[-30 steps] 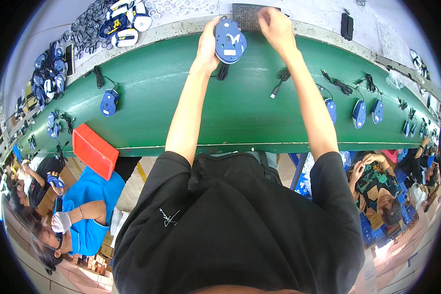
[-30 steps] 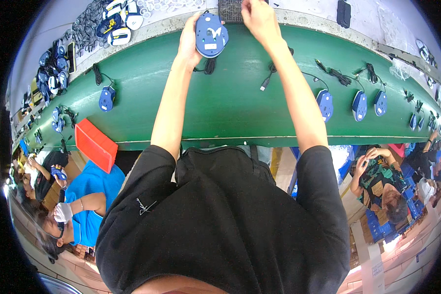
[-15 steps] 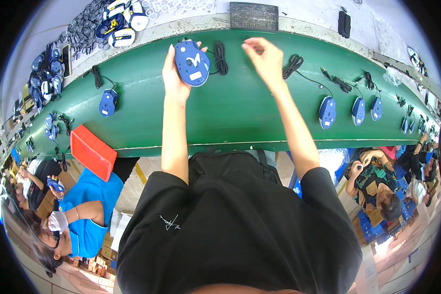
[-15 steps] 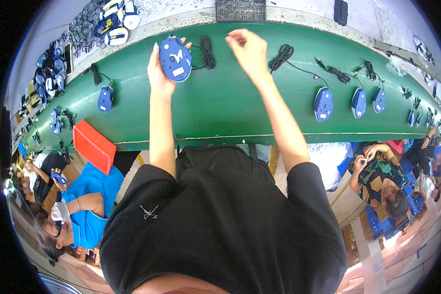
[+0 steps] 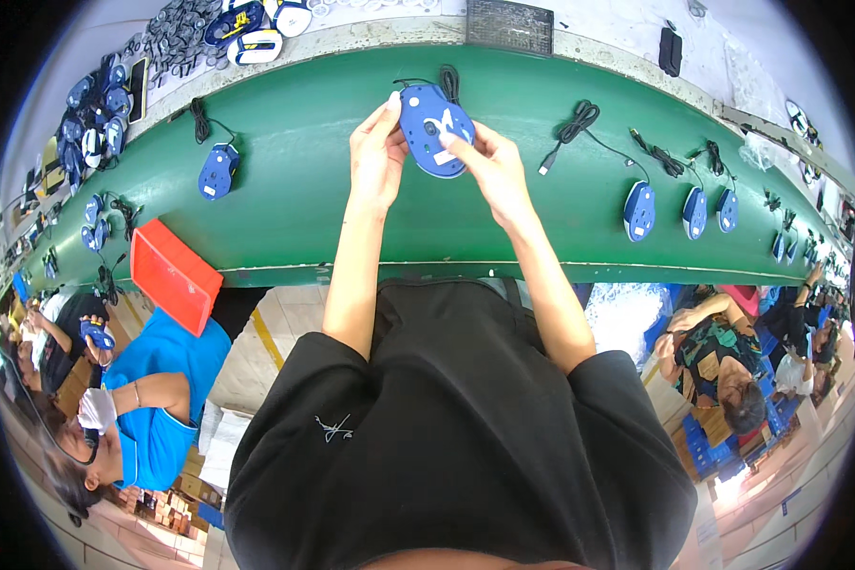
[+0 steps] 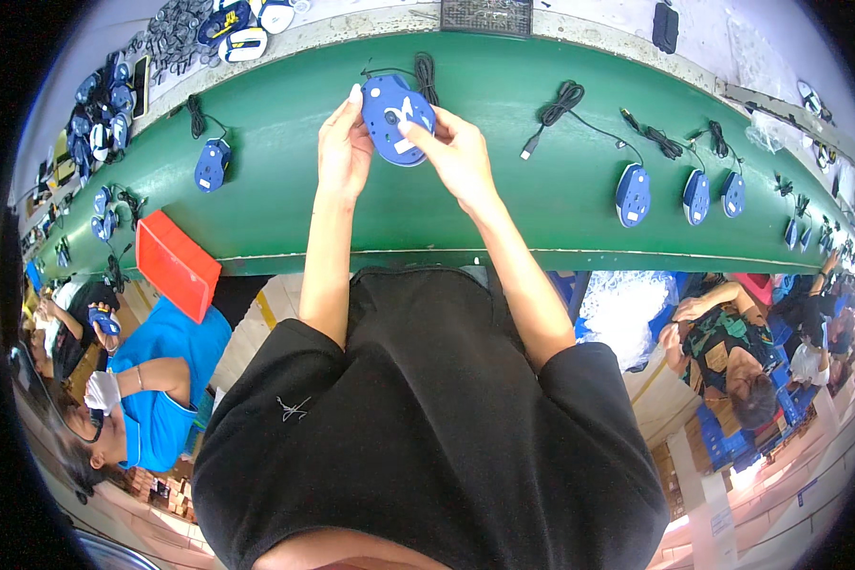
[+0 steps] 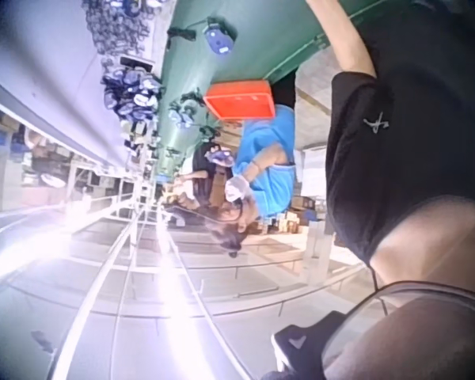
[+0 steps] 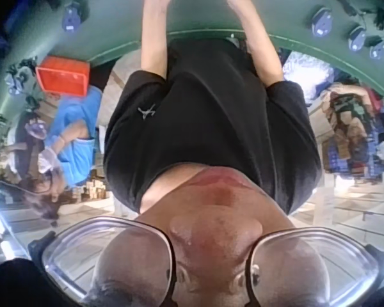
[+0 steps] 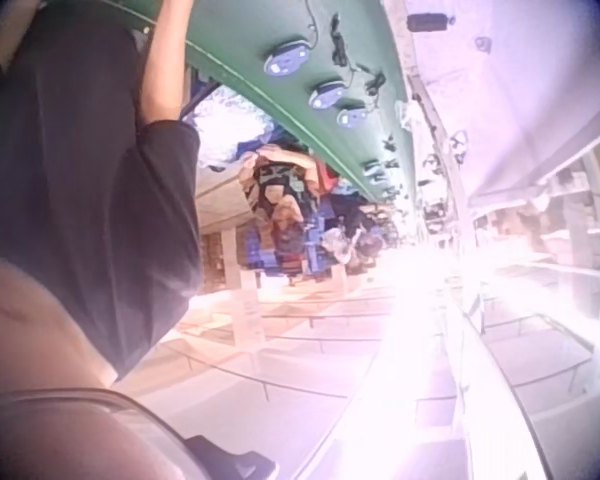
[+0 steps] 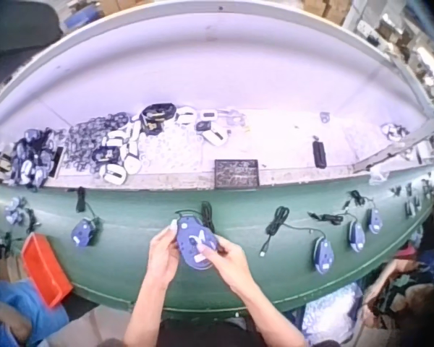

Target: The person assembles computer mice along a factory line by inserting plastic components into the mouse bases, snapping on the top shells, and applying adhesive pads to the bottom before placing the assembled mice back onto the conveyor belt.

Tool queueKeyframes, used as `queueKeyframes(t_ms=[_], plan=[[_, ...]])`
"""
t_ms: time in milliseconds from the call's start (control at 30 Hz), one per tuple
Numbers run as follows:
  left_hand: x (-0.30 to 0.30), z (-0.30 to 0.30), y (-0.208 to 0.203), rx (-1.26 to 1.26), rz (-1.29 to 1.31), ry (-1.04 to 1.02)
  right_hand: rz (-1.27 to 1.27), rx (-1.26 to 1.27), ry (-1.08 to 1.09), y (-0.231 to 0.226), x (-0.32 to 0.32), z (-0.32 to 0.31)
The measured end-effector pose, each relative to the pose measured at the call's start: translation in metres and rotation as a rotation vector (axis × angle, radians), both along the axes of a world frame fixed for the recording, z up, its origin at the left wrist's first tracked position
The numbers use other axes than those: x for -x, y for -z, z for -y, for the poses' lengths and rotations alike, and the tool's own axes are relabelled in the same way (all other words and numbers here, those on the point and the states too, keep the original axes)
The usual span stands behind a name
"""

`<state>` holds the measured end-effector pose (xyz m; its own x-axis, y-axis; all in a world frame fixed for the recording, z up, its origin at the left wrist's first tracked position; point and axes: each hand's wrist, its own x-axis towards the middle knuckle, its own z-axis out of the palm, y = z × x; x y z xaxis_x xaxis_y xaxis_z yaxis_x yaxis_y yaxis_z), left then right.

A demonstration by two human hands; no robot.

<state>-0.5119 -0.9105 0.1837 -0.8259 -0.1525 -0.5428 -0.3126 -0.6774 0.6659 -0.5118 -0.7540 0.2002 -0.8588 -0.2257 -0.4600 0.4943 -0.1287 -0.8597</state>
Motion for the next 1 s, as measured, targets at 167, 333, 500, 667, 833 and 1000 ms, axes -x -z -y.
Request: queueKeyframes(t_ms=[167,333,500,667,833,1000], plan=[[-0.004,-0.004,-0.016,0.008,-0.027,-0.039,0.058,0.117,0.011,-0.013,-0.002,-0.005],[-0.015,-0.006,-0.028,-0.034,-0.063,-0.076,0.206,0.316,0.052,-0.025,-0.006,-0.008],[-0.027,-0.002,-0.026,-0.025,-0.096,-0.04,0.305,0.475,0.034,-0.031,-0.014,-0.006],[-0.044,-0.005,-0.022,-0.183,-0.043,0.061,-0.283,-0.291,-0.049,-0.025,-0.049,0.015],[-0.09,0.022,-0.002,-0.261,0.044,0.026,-0.645,-0.597,-0.196,-0.026,-0.01,0.024],[-0.137,0.041,0.005,-0.424,0.042,0.17,-1.035,-1.095,-0.225,0.04,0.134,0.028]])
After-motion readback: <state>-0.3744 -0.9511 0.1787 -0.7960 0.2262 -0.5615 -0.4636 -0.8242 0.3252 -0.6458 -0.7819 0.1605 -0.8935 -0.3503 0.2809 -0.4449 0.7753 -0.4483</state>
